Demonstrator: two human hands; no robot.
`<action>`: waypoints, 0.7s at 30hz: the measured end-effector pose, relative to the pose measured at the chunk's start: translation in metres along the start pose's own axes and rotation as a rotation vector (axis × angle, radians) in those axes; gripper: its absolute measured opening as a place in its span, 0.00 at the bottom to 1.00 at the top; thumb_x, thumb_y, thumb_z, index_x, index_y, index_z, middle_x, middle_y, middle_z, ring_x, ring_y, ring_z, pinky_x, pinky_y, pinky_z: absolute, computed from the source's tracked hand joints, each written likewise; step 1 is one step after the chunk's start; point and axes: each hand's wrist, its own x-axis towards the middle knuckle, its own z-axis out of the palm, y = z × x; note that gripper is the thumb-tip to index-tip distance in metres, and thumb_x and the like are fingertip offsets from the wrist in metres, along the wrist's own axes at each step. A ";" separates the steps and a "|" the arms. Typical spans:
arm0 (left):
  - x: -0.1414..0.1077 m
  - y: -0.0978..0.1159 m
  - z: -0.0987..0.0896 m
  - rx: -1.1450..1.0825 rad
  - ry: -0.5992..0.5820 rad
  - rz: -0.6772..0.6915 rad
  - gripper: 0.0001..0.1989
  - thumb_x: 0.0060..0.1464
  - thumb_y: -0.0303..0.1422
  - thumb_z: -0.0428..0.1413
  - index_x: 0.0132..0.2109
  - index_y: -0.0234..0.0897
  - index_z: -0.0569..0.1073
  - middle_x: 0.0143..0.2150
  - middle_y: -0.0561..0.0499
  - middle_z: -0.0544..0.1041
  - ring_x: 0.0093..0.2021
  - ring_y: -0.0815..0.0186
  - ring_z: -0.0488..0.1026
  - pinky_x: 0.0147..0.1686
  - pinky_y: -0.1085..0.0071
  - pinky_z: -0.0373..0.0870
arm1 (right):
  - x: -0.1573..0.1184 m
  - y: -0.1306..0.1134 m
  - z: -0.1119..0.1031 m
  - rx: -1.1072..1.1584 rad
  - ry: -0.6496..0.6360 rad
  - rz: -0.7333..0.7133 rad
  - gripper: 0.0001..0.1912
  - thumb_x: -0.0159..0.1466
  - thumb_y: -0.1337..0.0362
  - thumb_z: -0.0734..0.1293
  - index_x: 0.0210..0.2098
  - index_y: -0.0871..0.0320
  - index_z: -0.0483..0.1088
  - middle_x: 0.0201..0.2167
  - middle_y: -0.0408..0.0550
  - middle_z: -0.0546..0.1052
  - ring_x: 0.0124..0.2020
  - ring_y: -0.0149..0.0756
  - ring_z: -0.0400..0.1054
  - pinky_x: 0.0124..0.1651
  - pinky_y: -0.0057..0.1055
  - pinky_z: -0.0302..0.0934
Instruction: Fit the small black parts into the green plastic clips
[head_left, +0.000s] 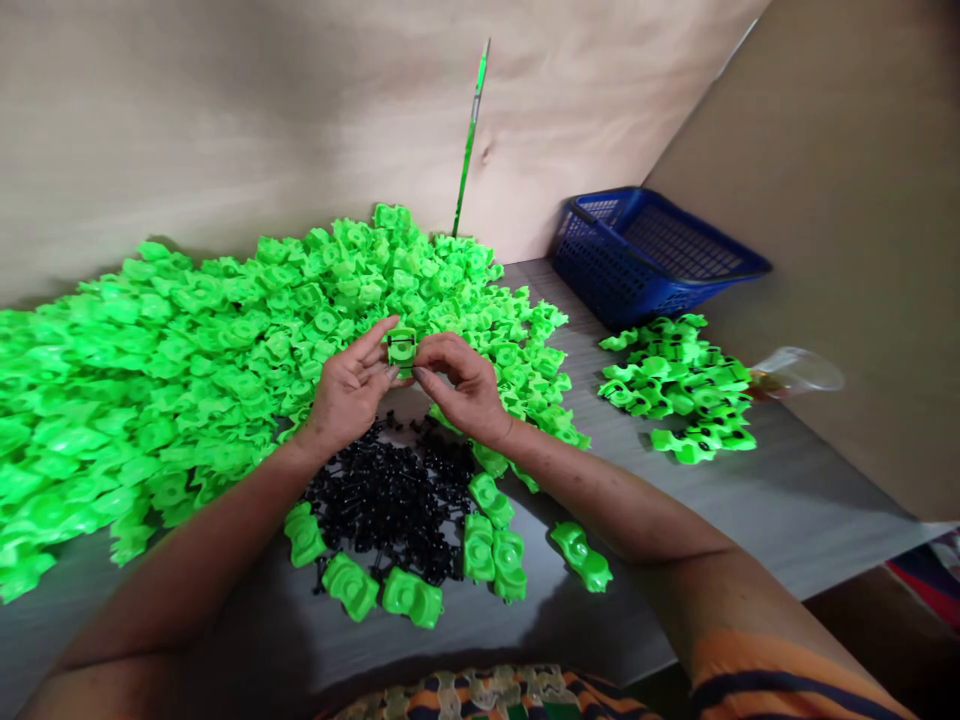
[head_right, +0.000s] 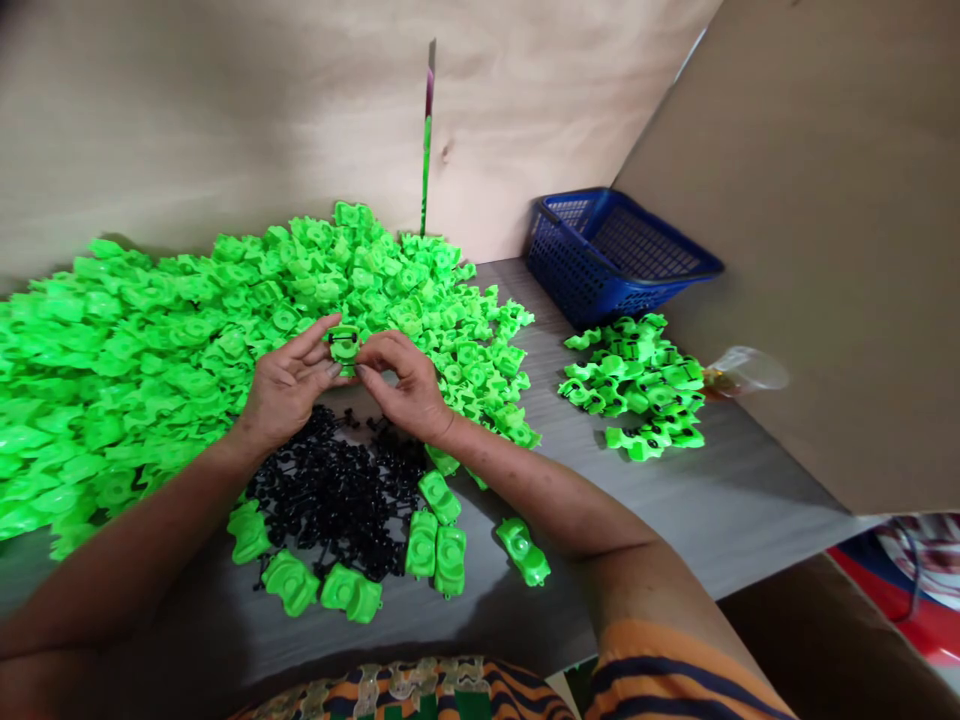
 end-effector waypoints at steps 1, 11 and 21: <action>0.000 0.000 0.001 0.013 0.010 0.013 0.37 0.53 0.38 0.69 0.68 0.36 0.73 0.37 0.52 0.80 0.41 0.63 0.80 0.51 0.62 0.84 | -0.001 0.001 0.001 0.038 0.009 0.044 0.04 0.69 0.62 0.68 0.38 0.55 0.71 0.39 0.47 0.76 0.41 0.34 0.72 0.45 0.34 0.71; -0.001 -0.008 0.001 0.111 0.019 0.104 0.38 0.56 0.41 0.68 0.71 0.37 0.71 0.61 0.41 0.80 0.60 0.54 0.79 0.62 0.59 0.77 | -0.002 0.008 0.008 0.308 -0.004 0.297 0.14 0.65 0.52 0.74 0.37 0.56 0.73 0.33 0.42 0.76 0.36 0.30 0.73 0.47 0.33 0.73; -0.002 -0.011 0.002 0.077 0.004 0.076 0.36 0.56 0.36 0.67 0.70 0.38 0.71 0.54 0.44 0.83 0.55 0.56 0.81 0.56 0.61 0.81 | 0.004 0.000 0.010 0.381 0.007 0.372 0.21 0.60 0.46 0.77 0.33 0.55 0.69 0.26 0.39 0.74 0.28 0.29 0.70 0.40 0.32 0.74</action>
